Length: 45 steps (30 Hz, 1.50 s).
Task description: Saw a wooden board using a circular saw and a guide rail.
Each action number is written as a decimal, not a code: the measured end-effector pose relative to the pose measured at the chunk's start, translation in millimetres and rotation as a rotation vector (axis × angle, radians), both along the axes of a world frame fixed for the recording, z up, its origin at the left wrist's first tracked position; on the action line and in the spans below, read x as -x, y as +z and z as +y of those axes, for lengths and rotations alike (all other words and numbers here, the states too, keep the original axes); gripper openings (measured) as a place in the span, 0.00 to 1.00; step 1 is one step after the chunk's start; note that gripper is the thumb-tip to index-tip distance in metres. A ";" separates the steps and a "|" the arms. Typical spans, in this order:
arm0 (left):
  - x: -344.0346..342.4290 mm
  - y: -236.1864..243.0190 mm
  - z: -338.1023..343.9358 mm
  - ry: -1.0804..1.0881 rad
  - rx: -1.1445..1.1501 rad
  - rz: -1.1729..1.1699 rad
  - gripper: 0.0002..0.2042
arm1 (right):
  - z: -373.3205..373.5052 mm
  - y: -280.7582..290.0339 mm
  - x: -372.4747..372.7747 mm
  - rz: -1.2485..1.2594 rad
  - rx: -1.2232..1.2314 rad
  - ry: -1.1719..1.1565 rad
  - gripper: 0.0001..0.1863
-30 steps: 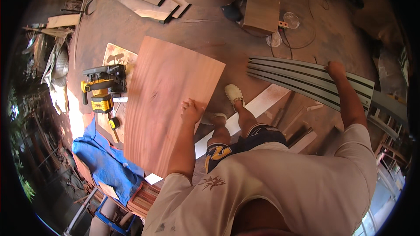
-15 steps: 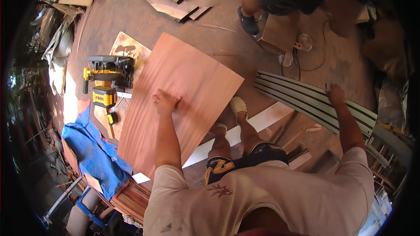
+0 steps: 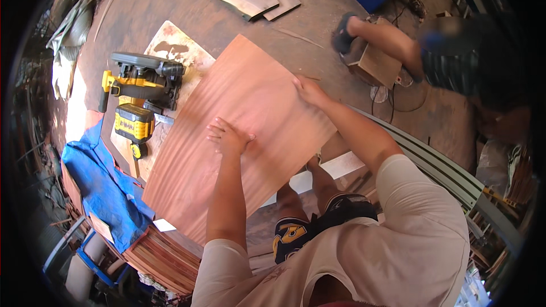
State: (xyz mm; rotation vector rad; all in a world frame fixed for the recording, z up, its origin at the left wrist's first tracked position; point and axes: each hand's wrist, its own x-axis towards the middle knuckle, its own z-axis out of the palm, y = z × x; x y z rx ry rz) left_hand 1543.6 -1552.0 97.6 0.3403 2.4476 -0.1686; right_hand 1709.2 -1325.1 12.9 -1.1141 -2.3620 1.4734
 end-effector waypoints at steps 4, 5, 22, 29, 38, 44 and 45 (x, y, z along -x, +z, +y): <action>2.9 0.3 3.0 0.040 0.010 -0.038 0.65 | 30.5 10.7 109.7 -0.114 -0.101 0.017 0.22; 4.0 -0.7 3.5 0.042 0.002 -0.046 0.66 | 35.9 17.9 134.3 -0.109 -0.097 0.011 0.22; 8.6 1.6 5.6 0.026 0.030 -0.054 0.66 | 9.0 19.5 116.6 -0.047 -0.631 0.130 0.39; 10.4 -12.7 0.7 -0.006 0.040 -0.012 0.67 | 3.3 18.3 127.6 -0.156 -0.681 0.138 0.43; 19.3 -30.8 -16.4 -0.122 -0.036 0.047 0.68 | 19.6 21.9 172.2 -0.051 -0.610 0.123 0.43; 26.8 -45.1 -22.3 -0.132 -0.024 0.078 0.70 | -1.4 18.2 78.2 -0.086 -0.684 0.169 0.45; 28.9 -47.8 -23.8 -0.132 -0.026 0.069 0.70 | -6.3 16.0 59.4 -0.084 -0.701 0.179 0.45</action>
